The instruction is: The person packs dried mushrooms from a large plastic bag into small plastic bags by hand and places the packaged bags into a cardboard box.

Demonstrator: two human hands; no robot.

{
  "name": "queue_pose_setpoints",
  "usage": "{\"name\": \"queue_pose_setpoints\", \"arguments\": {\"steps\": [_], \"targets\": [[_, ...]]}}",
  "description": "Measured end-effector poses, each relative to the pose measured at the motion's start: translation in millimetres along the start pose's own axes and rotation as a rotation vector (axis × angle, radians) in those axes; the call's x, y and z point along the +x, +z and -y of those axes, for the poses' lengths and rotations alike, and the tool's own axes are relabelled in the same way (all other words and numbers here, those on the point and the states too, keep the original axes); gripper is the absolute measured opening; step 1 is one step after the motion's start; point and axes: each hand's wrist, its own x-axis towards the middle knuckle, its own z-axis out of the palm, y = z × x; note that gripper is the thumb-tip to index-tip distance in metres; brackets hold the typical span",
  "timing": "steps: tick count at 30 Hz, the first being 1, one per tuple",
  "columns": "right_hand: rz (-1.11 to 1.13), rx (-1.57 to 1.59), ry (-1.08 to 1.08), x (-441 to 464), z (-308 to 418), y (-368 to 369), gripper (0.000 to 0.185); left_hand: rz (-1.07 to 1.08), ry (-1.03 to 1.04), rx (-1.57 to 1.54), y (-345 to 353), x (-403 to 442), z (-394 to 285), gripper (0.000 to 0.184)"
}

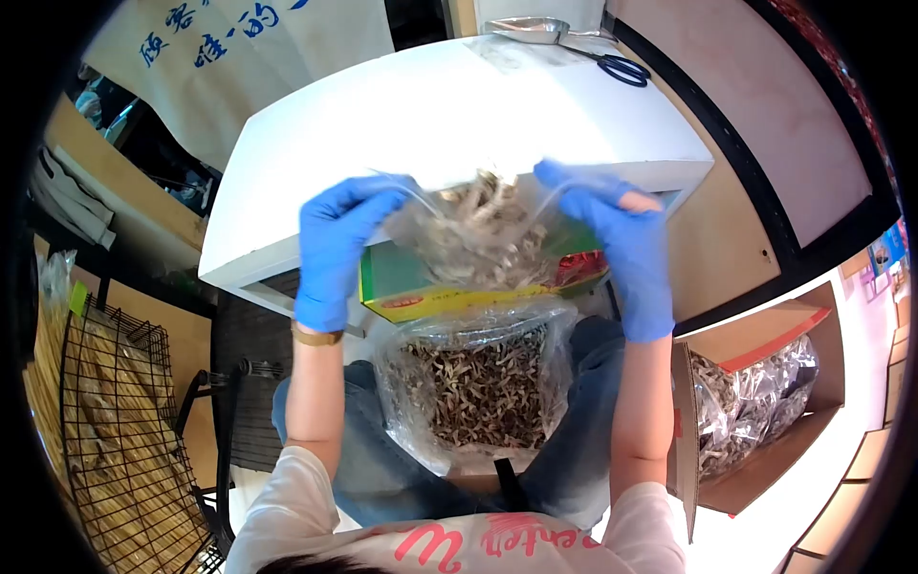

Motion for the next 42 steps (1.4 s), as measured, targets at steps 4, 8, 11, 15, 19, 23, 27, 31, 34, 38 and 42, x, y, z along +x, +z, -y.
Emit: {"name": "queue_pose_setpoints", "arguments": {"steps": [4,8,11,15,19,23,27,31,34,38,42], "targets": [[0.080,-0.048,0.170,0,-8,-5,0.021,-0.026,-0.029,-0.061,-8,5,8,0.017],[0.026,0.090,0.038,-3,-17,-5,0.020,-0.063,0.126,-0.052,-3,-7,-1,0.015],[0.009,0.005,0.124,-5,-15,-3,0.021,-0.048,0.033,-0.018,-8,-6,1,0.015],[-0.019,0.171,0.037,-2,-6,-1,0.021,-0.109,0.111,-0.022,-13,1,-3,0.014],[-0.033,0.147,0.029,-9,-7,6,0.021,-0.055,0.012,-0.005,-20,6,11,0.013],[-0.033,0.208,0.017,-3,-3,0,0.020,-0.065,0.032,0.014,-23,3,13,0.012],[-0.024,0.179,-0.055,-7,-8,1,0.016,-0.016,0.100,0.199,-24,5,3,0.034],[-0.053,0.372,-0.180,-14,8,13,0.012,-0.078,0.592,0.460,-10,-11,-30,0.093],[-0.015,0.162,-0.147,-16,-2,22,0.012,0.068,0.577,0.644,3,-17,-35,0.099],[0.005,0.193,-0.196,-26,2,35,0.014,0.383,0.193,0.687,10,-20,-6,0.059],[0.085,0.353,-0.194,-23,19,32,0.025,0.211,0.405,0.631,26,-18,20,0.027]]}}
